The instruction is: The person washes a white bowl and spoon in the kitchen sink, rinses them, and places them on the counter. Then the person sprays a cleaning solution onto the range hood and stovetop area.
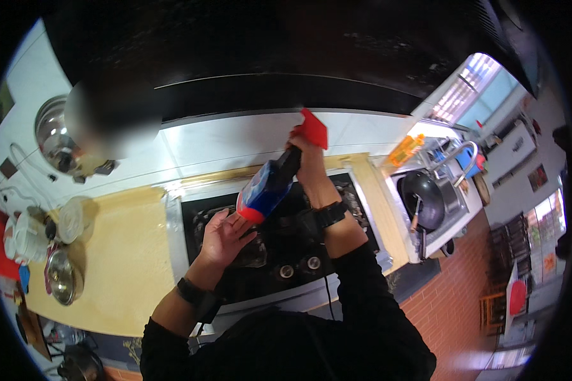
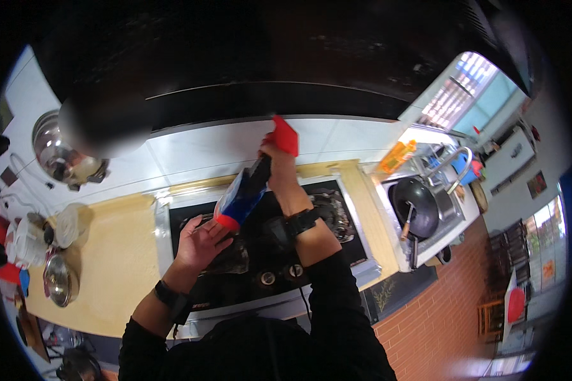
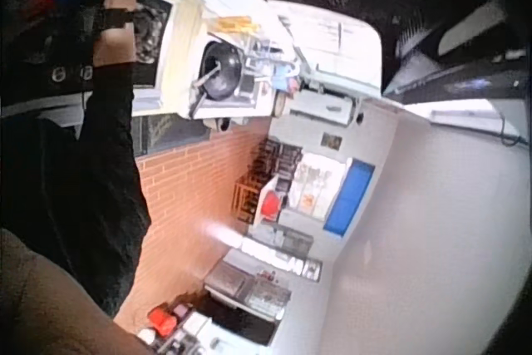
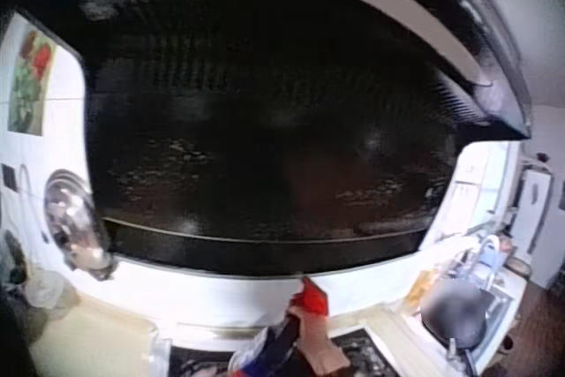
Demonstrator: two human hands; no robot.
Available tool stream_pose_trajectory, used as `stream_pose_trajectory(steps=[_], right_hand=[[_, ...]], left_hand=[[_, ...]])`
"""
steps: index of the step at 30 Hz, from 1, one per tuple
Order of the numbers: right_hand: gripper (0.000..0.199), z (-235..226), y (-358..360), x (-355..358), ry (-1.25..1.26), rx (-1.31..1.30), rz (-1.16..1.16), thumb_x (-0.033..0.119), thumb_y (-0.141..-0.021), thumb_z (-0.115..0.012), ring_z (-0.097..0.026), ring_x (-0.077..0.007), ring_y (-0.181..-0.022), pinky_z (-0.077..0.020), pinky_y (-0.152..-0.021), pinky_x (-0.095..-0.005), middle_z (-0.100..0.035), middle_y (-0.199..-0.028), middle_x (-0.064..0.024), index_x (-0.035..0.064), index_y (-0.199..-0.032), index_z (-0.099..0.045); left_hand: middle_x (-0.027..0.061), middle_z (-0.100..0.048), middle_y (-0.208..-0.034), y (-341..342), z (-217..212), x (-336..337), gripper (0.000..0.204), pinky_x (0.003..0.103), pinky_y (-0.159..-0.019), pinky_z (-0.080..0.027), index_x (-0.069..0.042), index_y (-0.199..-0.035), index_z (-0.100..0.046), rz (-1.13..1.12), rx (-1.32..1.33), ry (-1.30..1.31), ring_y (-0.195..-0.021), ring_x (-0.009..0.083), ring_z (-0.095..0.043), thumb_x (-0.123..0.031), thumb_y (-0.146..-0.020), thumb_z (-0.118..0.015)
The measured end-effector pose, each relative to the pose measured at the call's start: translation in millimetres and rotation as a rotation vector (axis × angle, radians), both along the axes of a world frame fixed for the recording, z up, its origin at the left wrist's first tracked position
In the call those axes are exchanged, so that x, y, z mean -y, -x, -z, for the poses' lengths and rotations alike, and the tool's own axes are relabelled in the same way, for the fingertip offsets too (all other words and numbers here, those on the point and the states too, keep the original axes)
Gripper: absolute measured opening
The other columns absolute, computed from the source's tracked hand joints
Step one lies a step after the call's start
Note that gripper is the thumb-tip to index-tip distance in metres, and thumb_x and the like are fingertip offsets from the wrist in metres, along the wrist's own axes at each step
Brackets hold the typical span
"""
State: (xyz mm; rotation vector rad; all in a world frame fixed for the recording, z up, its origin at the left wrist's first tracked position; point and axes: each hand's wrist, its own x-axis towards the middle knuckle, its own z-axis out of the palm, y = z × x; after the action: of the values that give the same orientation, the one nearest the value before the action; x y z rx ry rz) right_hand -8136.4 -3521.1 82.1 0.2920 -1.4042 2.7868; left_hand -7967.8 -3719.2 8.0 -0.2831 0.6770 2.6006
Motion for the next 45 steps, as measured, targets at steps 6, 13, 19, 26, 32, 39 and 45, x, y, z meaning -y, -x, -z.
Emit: stream_pose_trajectory(steps=[6, 13, 19, 26, 32, 39, 45], right_hand=[[0.017, -18, 31, -154, 0.026, 0.096, 0.428, 0.0, -0.071, -0.061, -0.057, -0.0202, -0.062, -0.0501, -0.062, -0.0324, -0.056, -0.07, -0.0073, 0.0055, -0.085, -0.054], [0.027, -20, 44, -290, -0.087, 0.156, 0.438, 0.002, -0.072, -0.064, -0.056, -0.0192, -0.06, -0.0494, -0.058, -0.0308, -0.057, -0.075, -0.0059, 0.0045, -0.098, -0.058], [0.012, -10, 57, -323, -0.167, 0.133, 0.37, 0.002, -0.072, -0.061, -0.055, -0.0192, -0.06, -0.0461, -0.057, -0.0294, -0.055, -0.068, -0.0068, 0.0067, -0.08, -0.054], [0.018, -38, 50, -312, -0.098, 0.061, 0.164, 0.008, -0.073, -0.061, -0.055, -0.0171, -0.071, -0.0454, -0.066, -0.0316, -0.057, -0.078, -0.0065, 0.0067, -0.09, -0.057], [0.021, -28, 47, -232, -0.167, 0.017, -0.124, 0.0, -0.069, -0.061, -0.054, -0.0146, -0.068, -0.0437, -0.064, -0.0274, -0.056, -0.078, -0.0041, 0.0069, -0.088, -0.057], [0.017, -65, 5, -155, -0.152, -0.087, -0.085, 0.001, -0.071, -0.062, -0.053, -0.0139, -0.069, -0.0419, -0.066, -0.0264, -0.052, -0.074, -0.0034, 0.0078, -0.084, -0.053], [0.029, -157, -4, -155, -0.041, -0.201, -0.113, 0.001, -0.076, -0.066, -0.056, -0.0139, -0.071, -0.0474, -0.067, -0.0251, -0.056, -0.085, -0.0029, 0.006, -0.103, -0.058]], left_hand=[[0.0074, -0.056, -0.127, 67, -21, -112, 0.052, 0.045, -0.101, -0.032, -0.007, -0.122, -0.054, 0.146, -0.079, 0.03, -0.121, 0.0222, -0.047, -0.044, -0.086, -0.053], [0.0156, -0.054, -0.128, 89, -15, -252, 0.062, 0.047, -0.101, -0.036, 0.001, -0.129, -0.047, 0.293, 0.069, -0.019, -0.118, 0.0277, -0.051, -0.044, -0.087, -0.05], [0.0149, -0.052, -0.13, 86, -9, -308, 0.064, 0.047, -0.105, -0.031, 0.002, -0.128, -0.046, 0.199, 0.116, -0.066, -0.122, 0.0284, -0.047, -0.045, -0.086, -0.052], [0.0127, -0.052, -0.129, 82, -16, -310, 0.06, 0.046, -0.104, -0.031, 0.0, -0.125, -0.05, 0.104, 0.099, 0.005, -0.121, 0.0261, -0.046, -0.046, -0.085, -0.05], [0.0101, -0.058, -0.123, 34, -7, -274, 0.055, 0.046, -0.104, -0.031, -0.003, -0.123, -0.054, 0.017, 0.222, -0.077, -0.117, 0.0253, -0.05, -0.044, -0.085, -0.049], [0.0097, -0.062, -0.118, 2, -37, -206, 0.049, 0.046, -0.104, -0.033, -0.003, -0.114, -0.056, -0.186, 0.104, -0.022, -0.114, 0.0254, -0.055, -0.041, -0.083, -0.054], [0.0136, -0.061, -0.119, 8, -99, -189, 0.055, 0.045, -0.104, -0.036, 0.0, -0.119, -0.053, -0.128, -0.147, -0.04, -0.115, 0.0256, -0.056, -0.043, -0.084, -0.052]])
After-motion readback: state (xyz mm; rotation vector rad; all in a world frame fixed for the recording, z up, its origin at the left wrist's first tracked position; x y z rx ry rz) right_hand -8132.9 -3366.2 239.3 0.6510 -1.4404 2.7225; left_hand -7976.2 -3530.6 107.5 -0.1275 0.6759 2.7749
